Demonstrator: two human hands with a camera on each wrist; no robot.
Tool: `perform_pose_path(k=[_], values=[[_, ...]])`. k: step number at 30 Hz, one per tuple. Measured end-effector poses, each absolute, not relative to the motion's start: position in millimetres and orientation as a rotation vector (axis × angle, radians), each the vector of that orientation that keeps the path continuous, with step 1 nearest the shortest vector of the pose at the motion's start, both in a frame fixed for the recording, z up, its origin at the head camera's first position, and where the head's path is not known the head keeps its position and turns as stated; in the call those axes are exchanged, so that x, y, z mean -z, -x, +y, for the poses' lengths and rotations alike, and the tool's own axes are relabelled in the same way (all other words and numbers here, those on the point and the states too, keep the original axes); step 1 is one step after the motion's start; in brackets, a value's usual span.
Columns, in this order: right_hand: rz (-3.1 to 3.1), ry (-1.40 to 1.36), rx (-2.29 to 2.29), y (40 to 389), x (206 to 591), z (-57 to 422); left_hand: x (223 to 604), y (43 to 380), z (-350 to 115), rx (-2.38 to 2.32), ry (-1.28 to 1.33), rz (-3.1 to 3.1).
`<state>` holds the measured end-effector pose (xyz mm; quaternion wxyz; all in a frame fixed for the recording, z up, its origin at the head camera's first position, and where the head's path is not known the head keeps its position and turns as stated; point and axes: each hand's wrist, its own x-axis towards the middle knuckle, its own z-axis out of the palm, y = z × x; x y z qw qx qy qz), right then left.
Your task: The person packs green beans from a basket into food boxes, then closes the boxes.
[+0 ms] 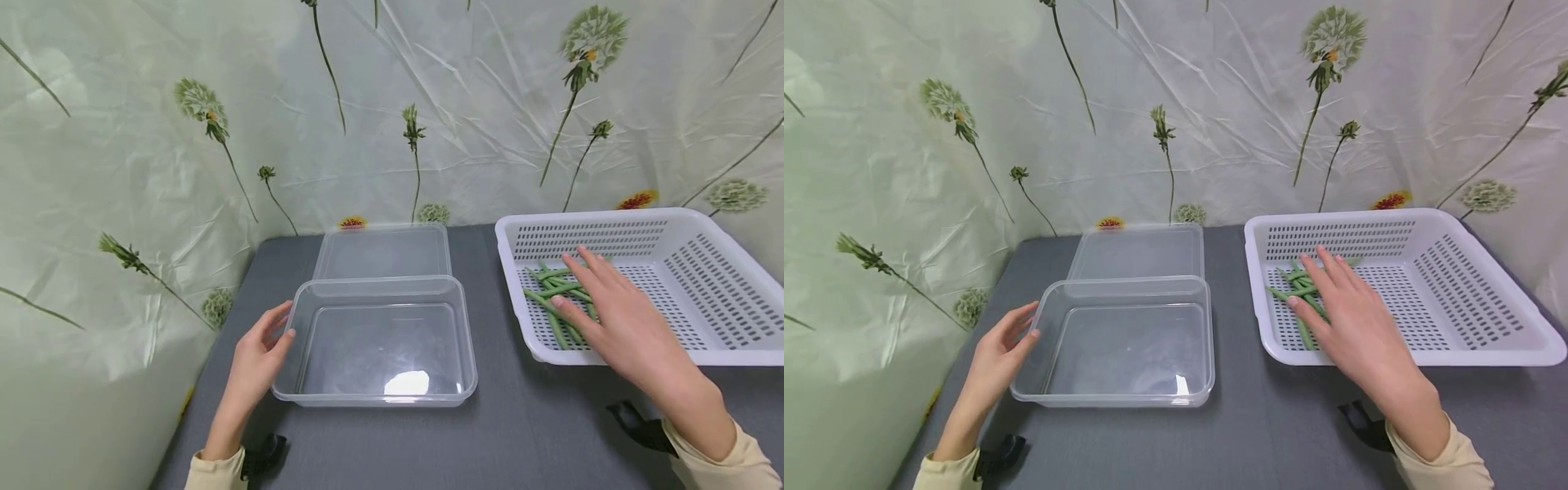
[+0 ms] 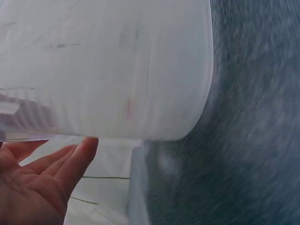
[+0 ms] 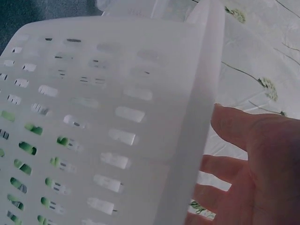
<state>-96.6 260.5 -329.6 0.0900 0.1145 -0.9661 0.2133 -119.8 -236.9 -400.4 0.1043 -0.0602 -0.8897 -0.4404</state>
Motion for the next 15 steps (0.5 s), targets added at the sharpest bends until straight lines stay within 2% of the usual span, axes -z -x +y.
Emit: perform_pose_path(k=[7, 15], values=[[-2.822, -0.406, -0.711, 97.3, 327.9, 266.4, 407.3, 117.6, -232.9, 1.723, 0.141, -2.434], [-2.691, -0.461, -0.883, 100.8, 324.5, 268.3, 410.3, 118.3, -234.4, 1.765, 0.139, -2.407]])
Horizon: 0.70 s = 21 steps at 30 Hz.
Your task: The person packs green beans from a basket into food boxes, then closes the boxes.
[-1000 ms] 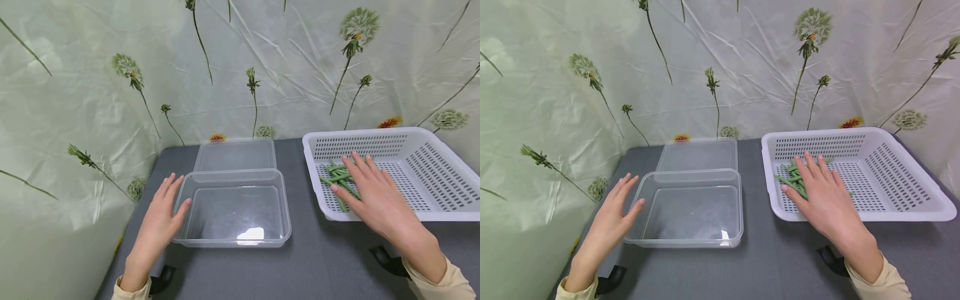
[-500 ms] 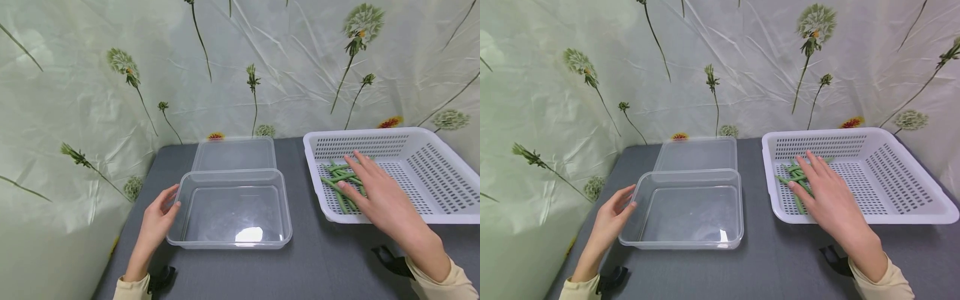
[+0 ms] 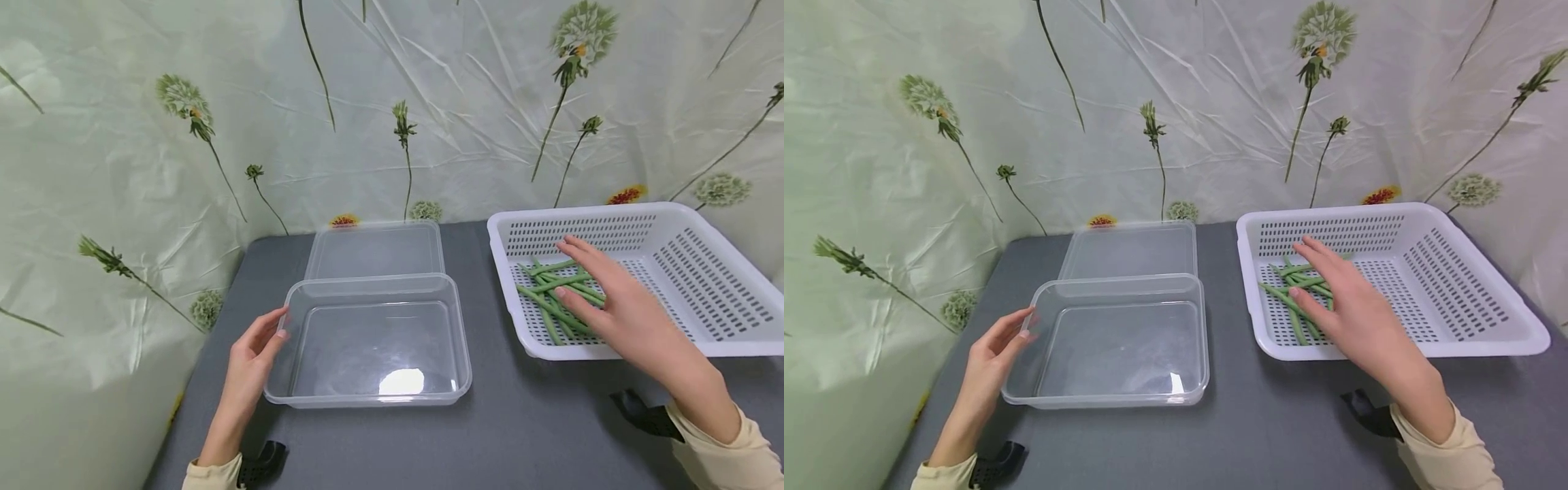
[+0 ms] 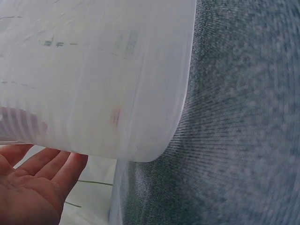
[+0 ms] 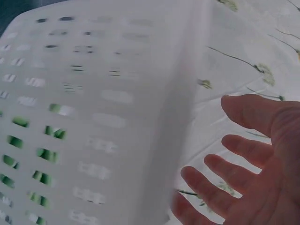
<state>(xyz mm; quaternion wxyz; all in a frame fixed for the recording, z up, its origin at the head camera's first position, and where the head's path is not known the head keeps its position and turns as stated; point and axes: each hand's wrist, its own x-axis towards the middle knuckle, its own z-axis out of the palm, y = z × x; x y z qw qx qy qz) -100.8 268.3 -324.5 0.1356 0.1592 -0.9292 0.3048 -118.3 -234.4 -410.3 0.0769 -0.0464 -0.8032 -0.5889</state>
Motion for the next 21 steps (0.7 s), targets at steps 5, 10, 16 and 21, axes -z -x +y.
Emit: perform_pose_path(k=[5, 10, 16, 21], values=[[-2.664, -0.479, -0.996, 95.8, 318.8, 274.2, 409.9, 115.7, -232.3, 1.753, 0.127, -2.428], [-2.725, -0.460, -0.991, 93.4, 311.8, 287.5, 408.6, 116.6, -230.8, 1.761, 0.124, -2.420], [-2.785, -0.501, -0.998, 105.3, 303.9, 307.6, 408.9, 116.1, -231.8, 1.771, 0.098, -2.407], [-2.873, -0.549, -0.839, 120.5, 296.1, 320.1, 410.1, 118.8, -231.5, 1.780, 0.107, -2.394]])
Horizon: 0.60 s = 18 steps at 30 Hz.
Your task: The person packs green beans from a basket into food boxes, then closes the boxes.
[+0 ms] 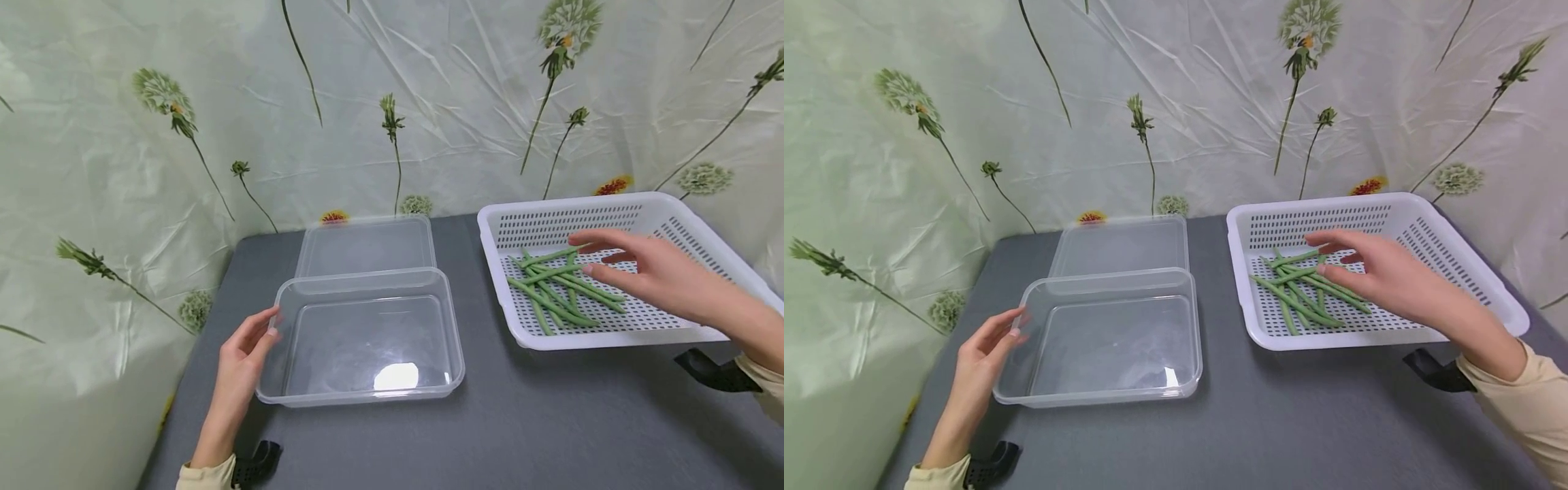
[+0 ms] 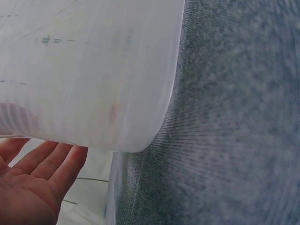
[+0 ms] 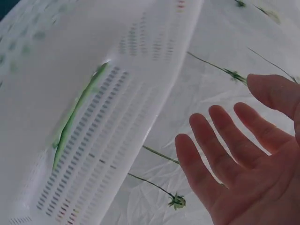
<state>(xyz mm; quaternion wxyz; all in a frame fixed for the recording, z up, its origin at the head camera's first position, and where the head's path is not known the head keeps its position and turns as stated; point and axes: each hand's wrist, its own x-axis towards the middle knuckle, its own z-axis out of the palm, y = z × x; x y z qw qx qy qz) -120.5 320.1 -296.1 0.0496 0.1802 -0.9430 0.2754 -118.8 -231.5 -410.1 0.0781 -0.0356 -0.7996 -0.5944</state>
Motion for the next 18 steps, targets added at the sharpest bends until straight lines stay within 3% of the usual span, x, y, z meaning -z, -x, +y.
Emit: perform_pose_path(k=[7, 18], values=[[-3.016, -0.749, -0.673, 153.9, 292.0, 331.7, 410.6, 121.9, -229.5, 1.784, 0.102, -2.394], [-3.194, -0.861, -0.805, 214.0, 314.2, 348.0, 410.9, 118.8, -231.3, 1.816, 0.084, -2.368]])
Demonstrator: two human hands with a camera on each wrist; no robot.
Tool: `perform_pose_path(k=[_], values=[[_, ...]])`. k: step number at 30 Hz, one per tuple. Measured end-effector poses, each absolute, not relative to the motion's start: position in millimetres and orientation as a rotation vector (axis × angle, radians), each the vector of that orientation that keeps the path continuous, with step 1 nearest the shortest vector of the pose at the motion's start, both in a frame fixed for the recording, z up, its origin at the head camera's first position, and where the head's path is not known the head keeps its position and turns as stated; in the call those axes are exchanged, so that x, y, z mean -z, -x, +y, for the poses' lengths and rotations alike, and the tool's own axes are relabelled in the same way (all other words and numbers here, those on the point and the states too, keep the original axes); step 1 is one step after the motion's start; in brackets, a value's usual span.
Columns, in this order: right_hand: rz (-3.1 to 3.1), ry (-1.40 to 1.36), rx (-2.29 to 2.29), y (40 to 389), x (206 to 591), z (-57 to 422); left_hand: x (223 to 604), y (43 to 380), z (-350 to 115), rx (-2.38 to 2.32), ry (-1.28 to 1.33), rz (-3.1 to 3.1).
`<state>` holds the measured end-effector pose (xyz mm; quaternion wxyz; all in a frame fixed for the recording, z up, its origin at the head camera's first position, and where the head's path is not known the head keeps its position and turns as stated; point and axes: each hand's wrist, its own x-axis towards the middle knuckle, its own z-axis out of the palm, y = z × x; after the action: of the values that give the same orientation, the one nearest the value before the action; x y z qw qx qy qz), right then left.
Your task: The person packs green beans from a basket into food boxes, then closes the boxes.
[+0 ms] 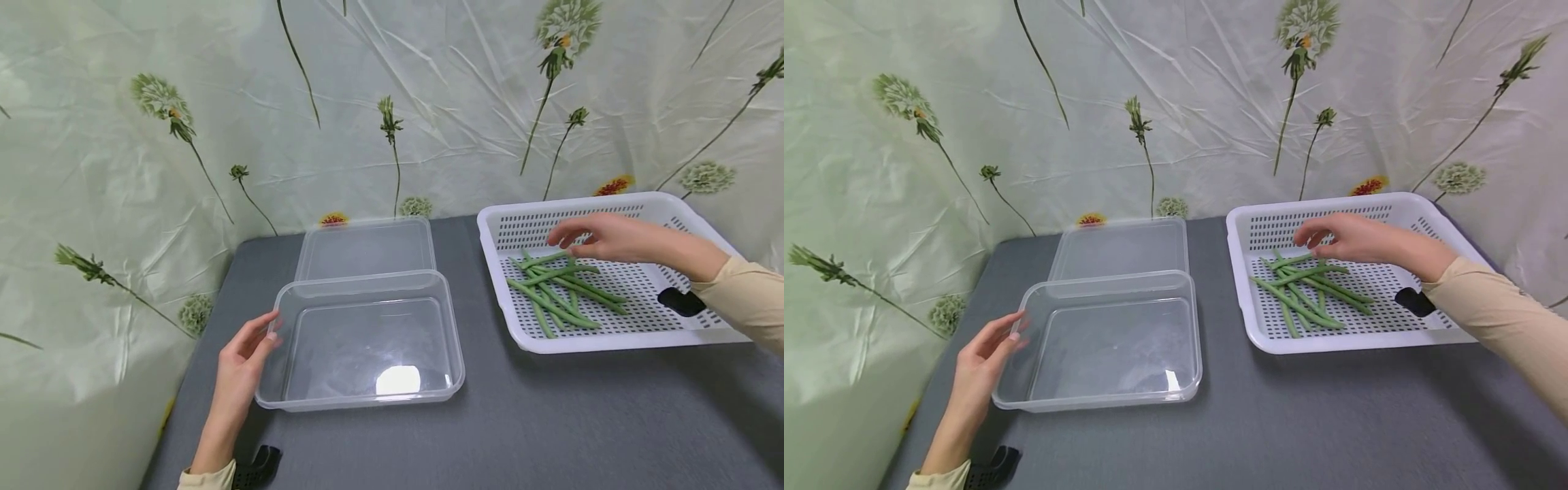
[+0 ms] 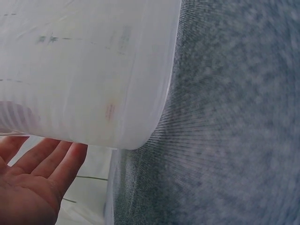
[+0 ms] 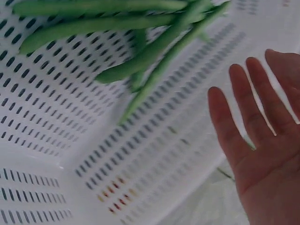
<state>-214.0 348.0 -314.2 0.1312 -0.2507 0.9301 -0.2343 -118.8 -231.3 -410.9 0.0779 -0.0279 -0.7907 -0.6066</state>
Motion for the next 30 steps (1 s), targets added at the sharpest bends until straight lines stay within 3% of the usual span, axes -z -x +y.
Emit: perform_pose_path(k=[10, 30], values=[[2.566, 0.770, 0.771, 249.2, 353.3, 355.3, 411.5, 119.0, -232.5, 1.817, 0.036, -2.377], [2.681, 0.731, 0.711, 253.5, 380.4, 359.3, 413.1, 119.3, -229.3, 1.883, 0.038, -2.324]])
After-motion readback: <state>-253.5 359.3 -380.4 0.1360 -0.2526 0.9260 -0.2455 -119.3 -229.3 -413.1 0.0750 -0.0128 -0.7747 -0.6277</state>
